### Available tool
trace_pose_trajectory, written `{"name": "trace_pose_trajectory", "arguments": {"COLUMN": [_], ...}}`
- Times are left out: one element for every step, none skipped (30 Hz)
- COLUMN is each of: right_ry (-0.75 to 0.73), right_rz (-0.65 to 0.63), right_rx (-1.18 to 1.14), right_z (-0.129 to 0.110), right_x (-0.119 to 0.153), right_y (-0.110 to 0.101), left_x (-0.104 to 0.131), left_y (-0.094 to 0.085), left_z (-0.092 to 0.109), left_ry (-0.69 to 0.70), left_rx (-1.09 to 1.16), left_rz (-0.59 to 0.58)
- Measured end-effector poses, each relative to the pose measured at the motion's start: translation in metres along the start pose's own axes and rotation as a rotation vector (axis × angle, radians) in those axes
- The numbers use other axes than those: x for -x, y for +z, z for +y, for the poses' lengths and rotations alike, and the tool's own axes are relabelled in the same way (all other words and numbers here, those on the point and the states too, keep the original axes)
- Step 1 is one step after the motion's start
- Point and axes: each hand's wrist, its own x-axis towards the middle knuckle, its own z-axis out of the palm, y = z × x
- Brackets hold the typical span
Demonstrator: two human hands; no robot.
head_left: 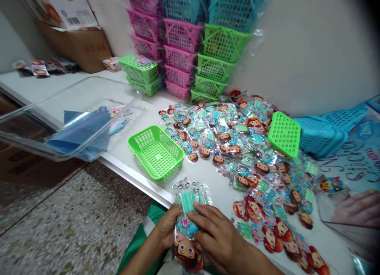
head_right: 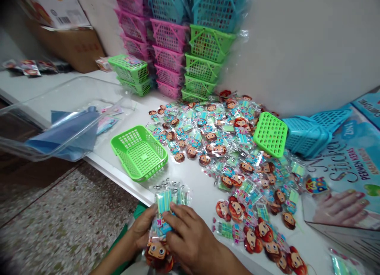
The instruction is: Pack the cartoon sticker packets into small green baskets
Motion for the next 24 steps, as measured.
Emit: {"name": "trace_pose_trajectory", "arguments": {"right_ry": [0.007, 0.021, 0.037, 0.048, 0.057, 0.058, 0.059, 0.059, 0.050, 0.033, 0.032, 0.055, 0.110, 0.200, 0.310, 0.427, 0.509, 0.560, 0.579, 0.579, 0.565, 0.550, 0.543, 0.548], "right_rz": [-0.022, -0.031, -0.030, -0.017, 0.001, 0.022, 0.044, 0.057, 0.060, 0.049, 0.038, 0.038, 0.051, 0.075, 0.121, 0.128, 0.075, 0.017, -0.040, -0.087, -0.121, -0.130, -0.106, -0.046], "right_rx": [0.008, 0.019, 0.030, 0.040, 0.047, 0.051, 0.053, 0.044, 0.018, -0.029, -0.084, -0.120, -0.112, -0.061, 0.074, 0.242, 0.385, 0.478, 0.522, 0.535, 0.530, 0.513, 0.482, 0.434], "right_z": [-0.001, -0.001, -0.001, -0.001, -0.001, -0.002, -0.004, -0.005, -0.005, -0.002, 0.004, 0.014, 0.028, 0.046, 0.067, 0.089, 0.113, 0.134, 0.154, 0.170, 0.181, 0.188, 0.190, 0.186], "right_x": [-0.001, -0.002, -0.002, -0.002, -0.002, -0.001, 0.000, 0.001, 0.002, 0.002, 0.002, 0.000, -0.003, -0.007, -0.013, -0.020, -0.028, -0.035, -0.042, -0.048, -0.052, -0.054, -0.054, -0.051], "right_y": [0.002, 0.005, 0.008, 0.012, 0.016, 0.019, 0.021, 0.021, 0.019, 0.016, 0.013, 0.009, 0.007, 0.006, 0.008, 0.012, 0.017, 0.024, 0.030, 0.035, 0.038, 0.039, 0.038, 0.035], "left_x": [0.000, 0.000, 0.001, 0.002, 0.003, 0.005, 0.006, 0.008, 0.009, 0.009, 0.009, 0.009, 0.009, 0.009, 0.009, 0.009, 0.009, 0.009, 0.009, 0.010, 0.010, 0.011, 0.011, 0.011], "left_y": [0.000, 0.001, 0.002, 0.003, 0.004, 0.005, 0.005, 0.005, 0.005, 0.004, 0.003, 0.002, 0.002, 0.001, 0.001, 0.001, 0.001, 0.002, 0.002, 0.003, 0.003, 0.003, 0.003, 0.003], "left_z": [-0.001, -0.002, -0.002, -0.003, -0.003, -0.002, -0.002, -0.001, -0.001, 0.000, 0.001, 0.001, 0.002, 0.003, 0.004, 0.004, 0.004, 0.005, 0.005, 0.006, 0.006, 0.007, 0.008, 0.009], "left_ry": [0.004, 0.012, 0.020, 0.024, 0.027, 0.028, 0.025, 0.019, 0.017, 0.018, 0.021, 0.021, 0.020, 0.015, 0.007, 0.001, -0.004, -0.005, -0.002, 0.004, 0.014, 0.024, 0.033, 0.040], "left_rx": [-0.004, -0.003, 0.004, 0.017, 0.037, 0.060, 0.079, 0.087, 0.087, 0.080, 0.065, 0.046, 0.027, 0.011, -0.001, -0.010, -0.015, -0.018, -0.022, -0.026, -0.030, -0.034, -0.039, -0.047], "left_rz": [0.017, 0.038, 0.055, 0.057, 0.046, 0.026, 0.011, 0.011, 0.028, 0.058, 0.096, 0.130, 0.153, 0.164, 0.166, 0.167, 0.168, 0.173, 0.180, 0.186, 0.192, 0.195, 0.197, 0.198]}}
